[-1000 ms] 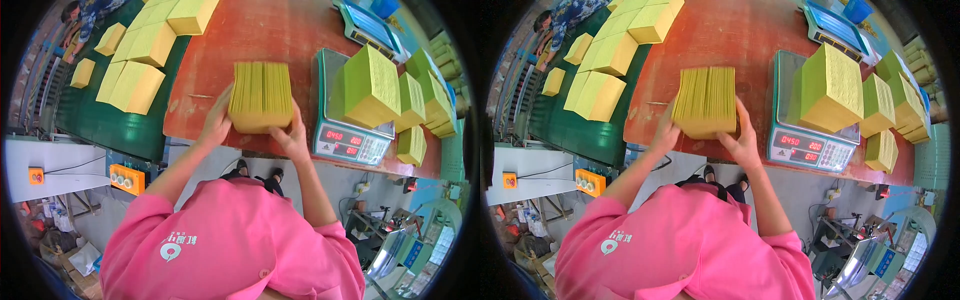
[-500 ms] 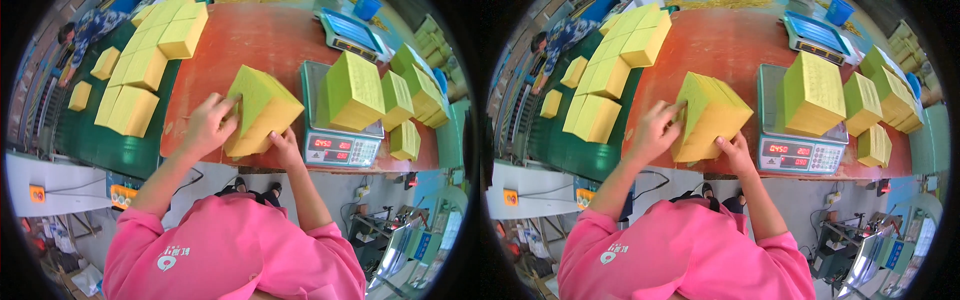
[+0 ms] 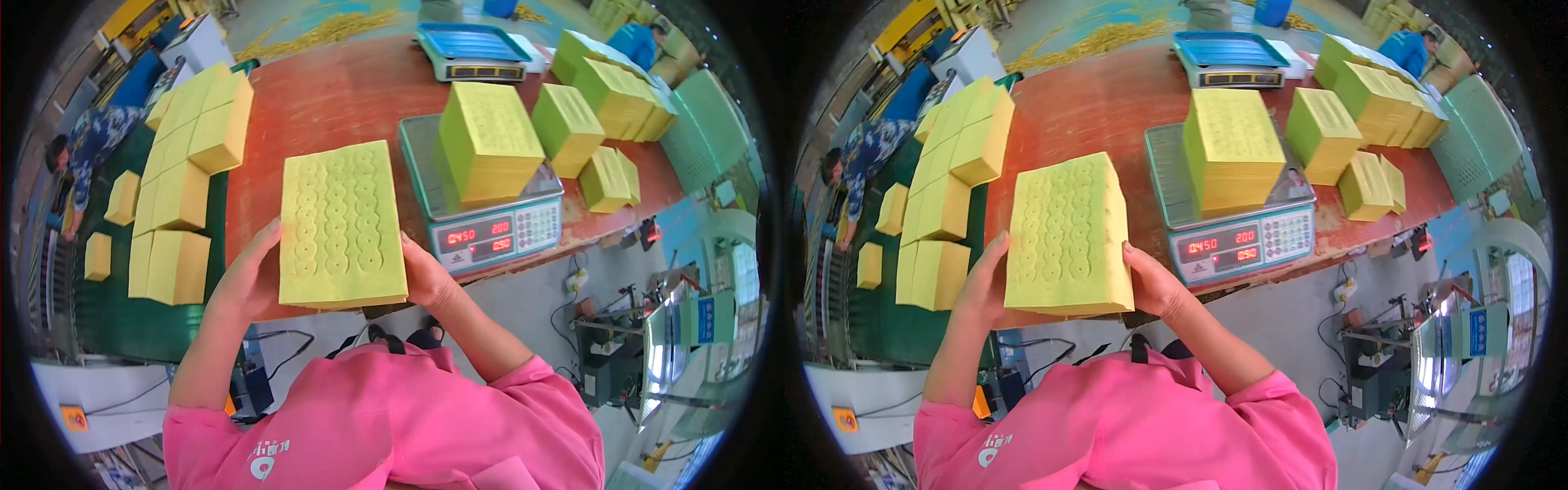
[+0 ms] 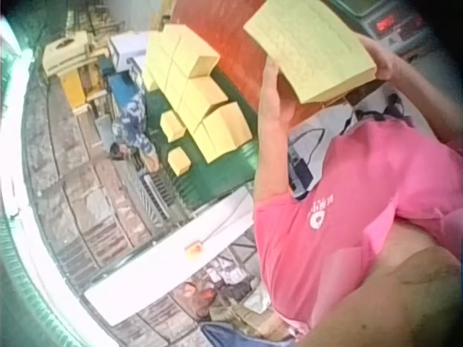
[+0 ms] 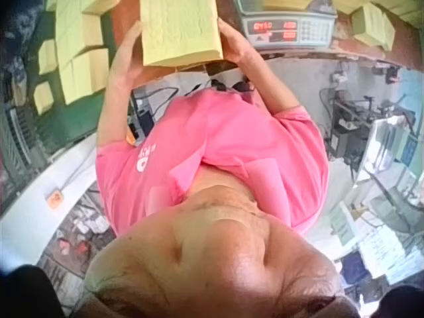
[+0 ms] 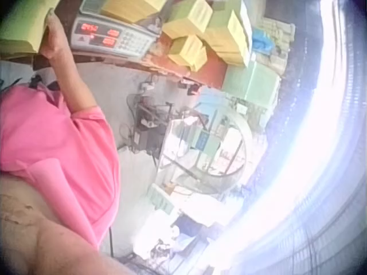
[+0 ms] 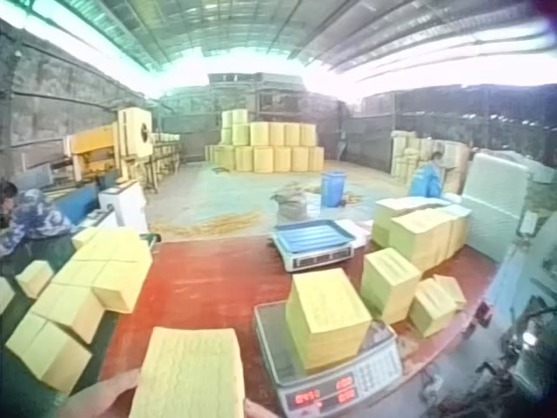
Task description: Operating a conveyor and weighing stacks of yellow paper on a scale.
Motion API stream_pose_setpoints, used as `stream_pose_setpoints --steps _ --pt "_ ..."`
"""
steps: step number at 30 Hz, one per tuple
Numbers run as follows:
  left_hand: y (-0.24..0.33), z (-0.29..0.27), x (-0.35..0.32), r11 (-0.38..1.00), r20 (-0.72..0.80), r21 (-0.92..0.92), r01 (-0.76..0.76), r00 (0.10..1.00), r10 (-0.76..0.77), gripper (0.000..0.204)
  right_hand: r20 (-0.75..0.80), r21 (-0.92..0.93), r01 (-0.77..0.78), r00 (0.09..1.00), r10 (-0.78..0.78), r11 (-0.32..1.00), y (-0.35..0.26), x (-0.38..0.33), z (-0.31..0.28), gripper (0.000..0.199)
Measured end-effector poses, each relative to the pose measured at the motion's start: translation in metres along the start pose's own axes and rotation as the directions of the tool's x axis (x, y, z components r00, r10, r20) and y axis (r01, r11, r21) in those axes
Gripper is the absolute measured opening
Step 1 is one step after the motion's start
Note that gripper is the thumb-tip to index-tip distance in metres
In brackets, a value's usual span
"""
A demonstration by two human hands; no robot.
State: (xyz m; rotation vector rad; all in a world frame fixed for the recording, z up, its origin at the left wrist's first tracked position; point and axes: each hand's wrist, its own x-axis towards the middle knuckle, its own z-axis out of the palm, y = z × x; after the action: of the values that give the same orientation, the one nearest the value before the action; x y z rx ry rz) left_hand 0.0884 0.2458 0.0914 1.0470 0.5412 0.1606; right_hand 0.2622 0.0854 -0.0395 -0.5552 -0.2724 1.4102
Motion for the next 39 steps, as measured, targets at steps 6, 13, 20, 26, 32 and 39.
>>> stream_pose_setpoints --steps 6,13,20,26,32,39 --pt "0.031 0.043 0.027 0.998 0.105 0.005 -0.066 0.992 0.065 0.064 -0.1 -0.147 0.083 0.99 -0.098 0.986 -0.086 -0.028 0.034 0.056" --pt "0.08 0.149 0.128 0.97 0.205 0.146 -0.196 0.965 0.164 0.066 -0.232 -0.597 0.356 0.782 -0.579 0.72 -0.229 -0.057 0.036 0.036" --pt "0.062 0.181 0.221 0.96 0.236 0.252 -0.12 0.97 0.059 0.071 -0.385 -0.639 0.21 0.746 -0.544 0.74 -0.294 -0.047 -0.028 0.032" --pt "0.057 0.186 0.225 0.963 0.177 0.225 -0.145 0.979 0.106 0.072 -0.356 -0.661 0.173 0.784 -0.508 0.73 -0.3 -0.043 -0.035 0.028" --pt "0.052 0.187 0.224 0.941 0.138 0.316 -0.122 0.987 0.082 0.072 -0.373 -0.653 0.169 0.777 -0.508 0.738 -0.298 -0.041 -0.047 0.029" --pt "0.053 0.187 0.224 0.918 0.142 0.371 -0.142 0.985 0.095 0.075 -0.328 -0.701 0.201 0.761 -0.559 0.685 -0.291 -0.037 -0.056 0.036"
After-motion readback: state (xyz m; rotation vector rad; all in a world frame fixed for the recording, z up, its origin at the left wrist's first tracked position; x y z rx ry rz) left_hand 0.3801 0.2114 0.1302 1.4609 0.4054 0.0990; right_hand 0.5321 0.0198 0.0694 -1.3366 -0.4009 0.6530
